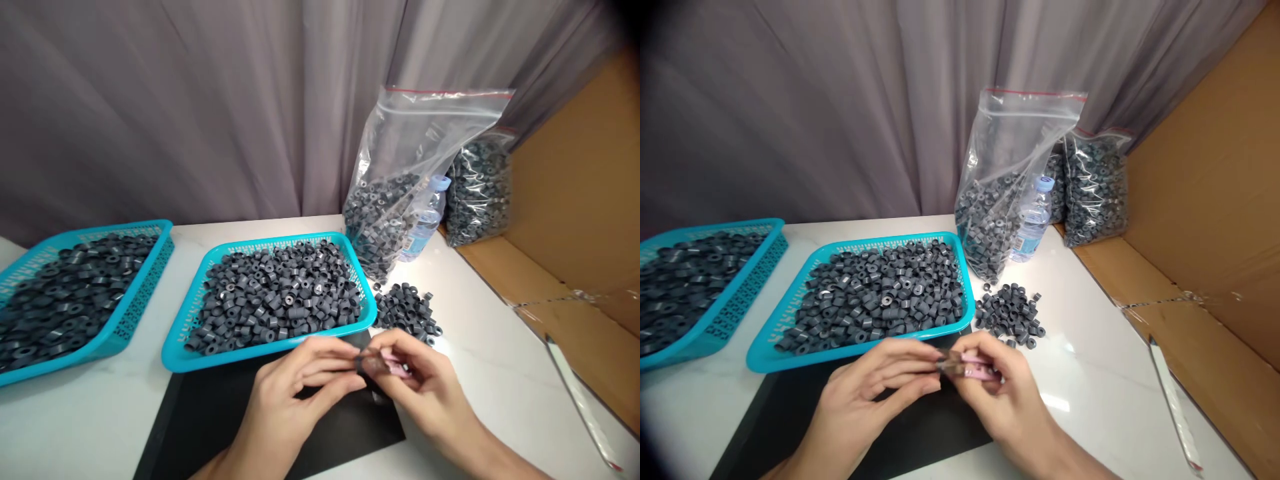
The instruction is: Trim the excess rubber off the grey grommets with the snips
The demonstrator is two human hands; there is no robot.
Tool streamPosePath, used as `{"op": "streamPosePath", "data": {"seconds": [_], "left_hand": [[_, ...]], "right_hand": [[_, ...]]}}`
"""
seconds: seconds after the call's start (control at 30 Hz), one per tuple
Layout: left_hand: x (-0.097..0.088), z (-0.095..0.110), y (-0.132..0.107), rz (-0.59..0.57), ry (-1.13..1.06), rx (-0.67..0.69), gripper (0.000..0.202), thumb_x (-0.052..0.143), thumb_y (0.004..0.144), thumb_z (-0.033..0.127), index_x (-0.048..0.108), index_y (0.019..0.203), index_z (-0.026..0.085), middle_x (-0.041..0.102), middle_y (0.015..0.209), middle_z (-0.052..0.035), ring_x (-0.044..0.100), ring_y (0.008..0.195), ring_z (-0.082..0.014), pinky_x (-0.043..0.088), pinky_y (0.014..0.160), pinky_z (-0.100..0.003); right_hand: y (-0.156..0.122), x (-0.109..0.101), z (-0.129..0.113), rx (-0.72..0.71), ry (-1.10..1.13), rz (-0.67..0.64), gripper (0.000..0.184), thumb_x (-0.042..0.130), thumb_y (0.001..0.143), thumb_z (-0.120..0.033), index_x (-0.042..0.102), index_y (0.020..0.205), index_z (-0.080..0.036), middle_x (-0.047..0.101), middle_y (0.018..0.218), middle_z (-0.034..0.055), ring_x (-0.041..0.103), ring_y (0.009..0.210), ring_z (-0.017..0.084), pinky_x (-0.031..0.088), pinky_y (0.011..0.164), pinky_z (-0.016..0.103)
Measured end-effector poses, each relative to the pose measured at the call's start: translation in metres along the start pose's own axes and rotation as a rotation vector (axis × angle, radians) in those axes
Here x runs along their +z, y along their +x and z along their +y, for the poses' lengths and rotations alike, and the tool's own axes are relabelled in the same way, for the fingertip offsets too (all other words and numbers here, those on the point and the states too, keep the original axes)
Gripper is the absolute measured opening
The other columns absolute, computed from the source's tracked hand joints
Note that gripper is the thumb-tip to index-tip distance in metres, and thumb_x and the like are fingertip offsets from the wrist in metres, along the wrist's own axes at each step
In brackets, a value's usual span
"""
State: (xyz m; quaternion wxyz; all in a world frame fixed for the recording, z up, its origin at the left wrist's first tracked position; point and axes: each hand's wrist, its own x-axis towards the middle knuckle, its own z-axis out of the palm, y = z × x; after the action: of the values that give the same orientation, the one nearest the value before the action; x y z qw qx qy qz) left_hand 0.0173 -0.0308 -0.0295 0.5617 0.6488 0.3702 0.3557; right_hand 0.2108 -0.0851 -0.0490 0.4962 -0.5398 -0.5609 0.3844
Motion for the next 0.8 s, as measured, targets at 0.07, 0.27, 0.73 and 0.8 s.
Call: {"op": "streamPosePath", "data": {"seconds": [0.07, 0.27, 0.73, 0.8], "left_hand": [[-0.009, 0.012, 0.01, 0.038, -0.001, -0.029, 0.035, 0.082, 0.081, 0.034, 0.065, 0.11, 0.026, 0.081, 0.105, -0.0014, 0.077, 0.102, -0.0216, 0.066, 0.085, -0.028], [-0.082, 0.05, 0.055, 0.144, 0.498, 0.115, 0.026, 0.073, 0.086, 0.048, 0.065, 0.099, 0.027, 0.074, 0.11, -0.0009, 0.07, 0.108, -0.0222, 0.054, 0.099, -0.035], [-0.18, 0.08, 0.055, -0.022, 1.059, -0.043, 0.035, 0.058, 0.091, 0.059, 0.075, 0.106, 0.034, 0.074, 0.119, 0.0013, 0.064, 0.109, -0.027, 0.044, 0.094, -0.03], [-0.186, 0.079, 0.052, -0.069, 1.063, -0.088, 0.033, 0.058, 0.091, 0.057, 0.075, 0.104, 0.032, 0.074, 0.116, 0.0, 0.064, 0.106, -0.0257, 0.045, 0.09, -0.029]], "right_hand": [[0.009, -0.021, 0.003, -0.013, -0.135, 0.099, 0.021, 0.059, 0.094, -0.04, 0.066, 0.096, -0.021, 0.069, 0.084, 0.0037, 0.064, 0.071, 0.016, 0.048, 0.058, 0.022], [0.036, -0.089, 0.028, 0.089, -0.786, 0.238, 0.032, 0.055, 0.09, -0.052, 0.068, 0.089, -0.022, 0.068, 0.069, 0.0033, 0.063, 0.061, 0.022, 0.042, 0.054, 0.029], [-0.001, -0.002, 0.013, -0.513, -0.599, -0.097, 0.046, 0.063, 0.093, -0.034, 0.05, 0.137, -0.041, 0.075, 0.08, 0.0016, 0.072, 0.056, 0.027, 0.059, 0.045, 0.035], [0.0, 0.003, 0.011, -0.541, -0.562, -0.185, 0.055, 0.066, 0.09, -0.037, 0.046, 0.14, -0.049, 0.076, 0.078, -0.0007, 0.072, 0.054, 0.03, 0.06, 0.041, 0.038]]}}
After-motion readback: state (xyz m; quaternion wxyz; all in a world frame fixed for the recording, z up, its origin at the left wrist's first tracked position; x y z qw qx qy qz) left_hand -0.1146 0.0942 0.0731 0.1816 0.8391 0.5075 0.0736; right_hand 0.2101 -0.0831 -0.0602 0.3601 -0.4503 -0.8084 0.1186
